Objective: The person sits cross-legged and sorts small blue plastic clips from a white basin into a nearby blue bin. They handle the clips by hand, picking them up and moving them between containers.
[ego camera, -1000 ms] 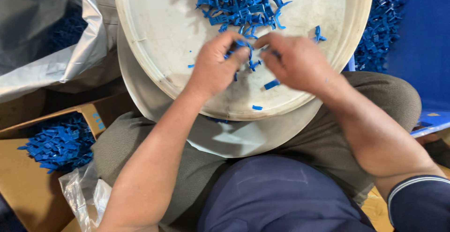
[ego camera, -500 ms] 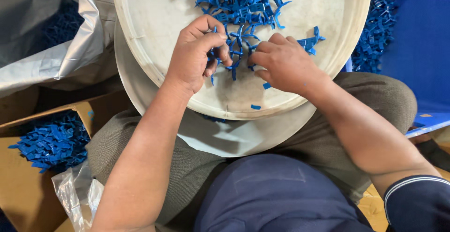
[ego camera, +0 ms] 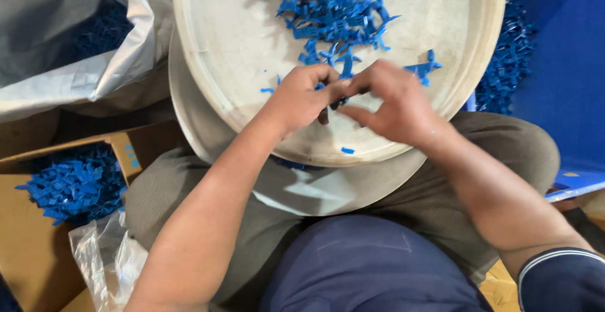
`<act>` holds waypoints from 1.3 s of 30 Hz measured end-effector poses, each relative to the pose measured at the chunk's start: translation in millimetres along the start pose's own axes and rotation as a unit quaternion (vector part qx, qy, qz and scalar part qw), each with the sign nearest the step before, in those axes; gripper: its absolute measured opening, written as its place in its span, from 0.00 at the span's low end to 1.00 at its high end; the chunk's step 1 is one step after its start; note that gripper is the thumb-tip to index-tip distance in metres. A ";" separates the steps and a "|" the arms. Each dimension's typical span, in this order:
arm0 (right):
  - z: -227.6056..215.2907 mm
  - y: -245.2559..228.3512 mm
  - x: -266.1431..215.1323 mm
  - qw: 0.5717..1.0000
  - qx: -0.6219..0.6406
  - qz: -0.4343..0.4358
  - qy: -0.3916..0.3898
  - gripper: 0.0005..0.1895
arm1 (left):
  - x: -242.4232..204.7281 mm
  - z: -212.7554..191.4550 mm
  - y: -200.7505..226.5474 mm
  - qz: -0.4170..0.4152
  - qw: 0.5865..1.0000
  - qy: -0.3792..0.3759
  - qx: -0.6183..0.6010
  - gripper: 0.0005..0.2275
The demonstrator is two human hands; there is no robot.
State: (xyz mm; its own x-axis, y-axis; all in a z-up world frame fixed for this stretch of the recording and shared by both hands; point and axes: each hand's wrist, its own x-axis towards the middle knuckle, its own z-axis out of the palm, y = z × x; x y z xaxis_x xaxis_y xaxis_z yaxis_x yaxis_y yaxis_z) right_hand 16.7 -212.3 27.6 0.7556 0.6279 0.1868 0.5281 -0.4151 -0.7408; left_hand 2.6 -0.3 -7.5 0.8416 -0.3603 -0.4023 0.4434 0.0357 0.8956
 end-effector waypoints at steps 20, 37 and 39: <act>-12.2 -0.3 3.1 0.992 -0.063 0.041 -0.104 0.16 | -9.8 1.8 -8.3 0.026 0.987 0.018 0.156 0.07; -35.7 54.0 -4.5 0.986 -0.139 0.079 -0.041 0.13 | -40.0 -36.2 41.0 0.161 0.943 0.023 -0.289 0.06; -28.8 42.9 0.4 0.934 -0.356 0.009 -0.019 0.17 | -42.7 -43.7 41.5 0.156 0.929 0.049 -0.332 0.06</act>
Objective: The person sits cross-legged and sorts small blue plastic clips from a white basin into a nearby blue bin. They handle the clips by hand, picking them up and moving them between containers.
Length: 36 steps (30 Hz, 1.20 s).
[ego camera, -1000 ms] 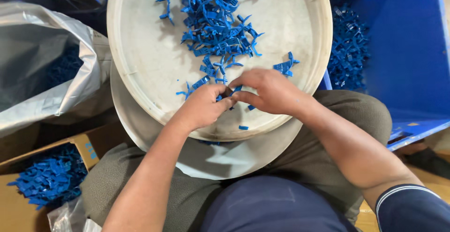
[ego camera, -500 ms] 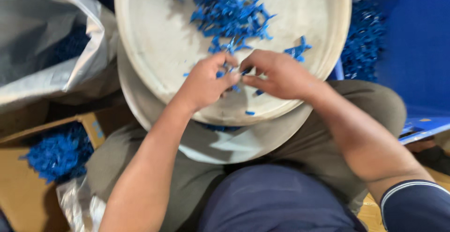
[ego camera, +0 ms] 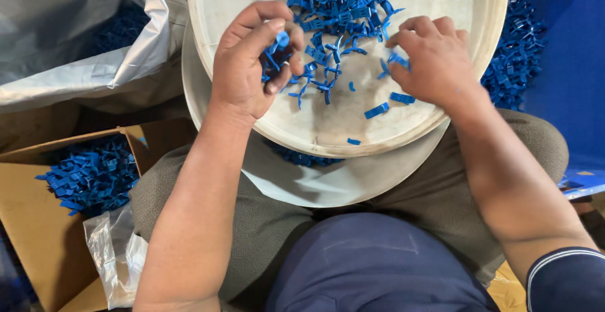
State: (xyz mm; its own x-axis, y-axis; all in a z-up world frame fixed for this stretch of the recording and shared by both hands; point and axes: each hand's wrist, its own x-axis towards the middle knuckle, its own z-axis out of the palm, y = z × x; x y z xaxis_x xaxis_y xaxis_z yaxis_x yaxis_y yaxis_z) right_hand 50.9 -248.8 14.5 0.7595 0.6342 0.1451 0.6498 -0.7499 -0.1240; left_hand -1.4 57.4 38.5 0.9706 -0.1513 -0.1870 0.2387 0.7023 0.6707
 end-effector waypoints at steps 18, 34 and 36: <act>-14.0 -76.6 -9.0 0.967 0.250 -0.039 0.037 0.08 | 7.4 -2.2 -58.4 -0.177 0.915 0.086 0.353 0.13; 13.9 -35.5 -7.5 0.734 0.657 0.126 -0.123 0.12 | -6.0 15.4 -56.9 -0.035 0.593 -0.026 0.804 0.06; 22.9 -51.3 -13.3 0.828 0.549 0.040 -0.104 0.16 | -11.6 27.8 -67.4 -0.059 0.586 -0.051 0.806 0.06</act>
